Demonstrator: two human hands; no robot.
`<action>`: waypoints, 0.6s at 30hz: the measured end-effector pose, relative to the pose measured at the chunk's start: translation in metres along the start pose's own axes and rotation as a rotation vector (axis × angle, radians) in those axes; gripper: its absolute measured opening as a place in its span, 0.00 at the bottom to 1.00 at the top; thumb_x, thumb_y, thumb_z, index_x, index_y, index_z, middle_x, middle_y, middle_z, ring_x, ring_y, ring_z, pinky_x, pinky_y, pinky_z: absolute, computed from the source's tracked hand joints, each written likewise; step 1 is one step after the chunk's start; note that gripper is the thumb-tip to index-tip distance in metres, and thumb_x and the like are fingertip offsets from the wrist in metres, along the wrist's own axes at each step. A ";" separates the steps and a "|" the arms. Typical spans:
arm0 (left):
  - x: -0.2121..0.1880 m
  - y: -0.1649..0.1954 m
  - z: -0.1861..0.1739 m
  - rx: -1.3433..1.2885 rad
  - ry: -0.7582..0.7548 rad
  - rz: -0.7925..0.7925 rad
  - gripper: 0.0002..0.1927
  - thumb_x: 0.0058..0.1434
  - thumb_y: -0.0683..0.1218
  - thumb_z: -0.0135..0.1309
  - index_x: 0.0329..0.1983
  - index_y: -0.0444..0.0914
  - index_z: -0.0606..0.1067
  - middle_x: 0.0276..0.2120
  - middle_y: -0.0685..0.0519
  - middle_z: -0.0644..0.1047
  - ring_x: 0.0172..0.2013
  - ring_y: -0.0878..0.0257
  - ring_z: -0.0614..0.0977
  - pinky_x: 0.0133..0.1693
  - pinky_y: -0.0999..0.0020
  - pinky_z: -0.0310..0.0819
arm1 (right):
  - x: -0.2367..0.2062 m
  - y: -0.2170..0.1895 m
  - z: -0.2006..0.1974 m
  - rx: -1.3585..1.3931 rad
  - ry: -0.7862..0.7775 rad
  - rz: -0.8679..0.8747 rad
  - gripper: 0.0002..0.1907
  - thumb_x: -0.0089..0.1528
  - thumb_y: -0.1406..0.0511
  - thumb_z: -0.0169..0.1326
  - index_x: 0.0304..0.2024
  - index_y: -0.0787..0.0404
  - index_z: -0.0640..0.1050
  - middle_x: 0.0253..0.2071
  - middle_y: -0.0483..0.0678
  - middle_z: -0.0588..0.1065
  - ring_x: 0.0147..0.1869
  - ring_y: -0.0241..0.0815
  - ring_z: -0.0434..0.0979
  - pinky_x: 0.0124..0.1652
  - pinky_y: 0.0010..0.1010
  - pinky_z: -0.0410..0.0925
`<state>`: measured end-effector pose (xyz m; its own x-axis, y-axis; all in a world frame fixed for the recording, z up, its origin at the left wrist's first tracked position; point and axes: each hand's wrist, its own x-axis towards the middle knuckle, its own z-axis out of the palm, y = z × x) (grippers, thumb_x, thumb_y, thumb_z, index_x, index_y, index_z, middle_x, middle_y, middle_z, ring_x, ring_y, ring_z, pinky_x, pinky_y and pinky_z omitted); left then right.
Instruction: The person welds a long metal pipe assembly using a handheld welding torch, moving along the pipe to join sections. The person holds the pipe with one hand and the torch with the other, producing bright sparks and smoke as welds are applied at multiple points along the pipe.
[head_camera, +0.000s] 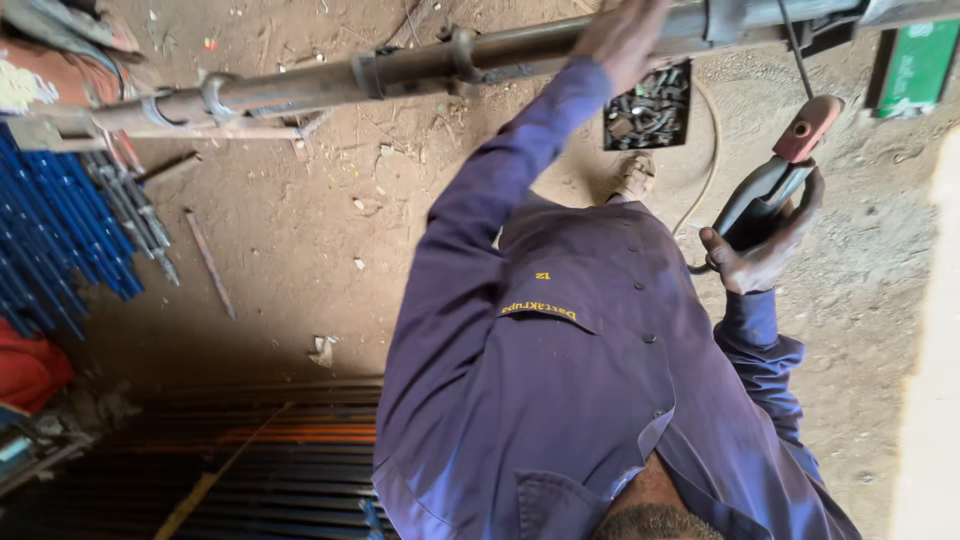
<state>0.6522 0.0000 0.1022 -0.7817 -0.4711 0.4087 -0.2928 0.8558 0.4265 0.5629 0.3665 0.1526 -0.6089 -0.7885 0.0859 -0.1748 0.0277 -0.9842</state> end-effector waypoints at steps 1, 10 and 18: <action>-0.020 -0.014 -0.024 -0.038 -0.113 -0.072 0.46 0.48 0.52 0.71 0.66 0.32 0.61 0.50 0.33 0.75 0.38 0.47 0.82 0.33 0.55 0.80 | -0.003 -0.004 0.011 0.025 -0.001 0.008 0.63 0.57 0.60 0.76 0.81 0.57 0.45 0.65 0.55 0.66 0.62 0.43 0.70 0.60 0.33 0.68; -0.124 -0.159 -0.178 0.406 -0.616 -0.270 0.53 0.46 0.61 0.70 0.68 0.33 0.58 0.62 0.36 0.68 0.65 0.42 0.65 0.67 0.31 0.44 | -0.049 -0.058 0.155 -0.148 -0.018 0.204 0.64 0.50 0.62 0.75 0.80 0.60 0.50 0.53 0.54 0.74 0.51 0.43 0.75 0.52 0.32 0.71; -0.107 -0.226 -0.171 0.174 -0.913 -0.123 0.43 0.52 0.61 0.66 0.62 0.31 0.65 0.54 0.38 0.73 0.57 0.44 0.75 0.60 0.40 0.71 | -0.101 -0.094 0.252 -0.235 0.052 0.142 0.64 0.46 0.61 0.76 0.77 0.65 0.53 0.57 0.59 0.75 0.54 0.47 0.79 0.55 0.34 0.73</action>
<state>0.8960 -0.1798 0.1000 -0.8477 -0.2732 -0.4547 -0.4227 0.8658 0.2678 0.8361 0.2888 0.1979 -0.6779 -0.7342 -0.0368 -0.2560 0.2827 -0.9244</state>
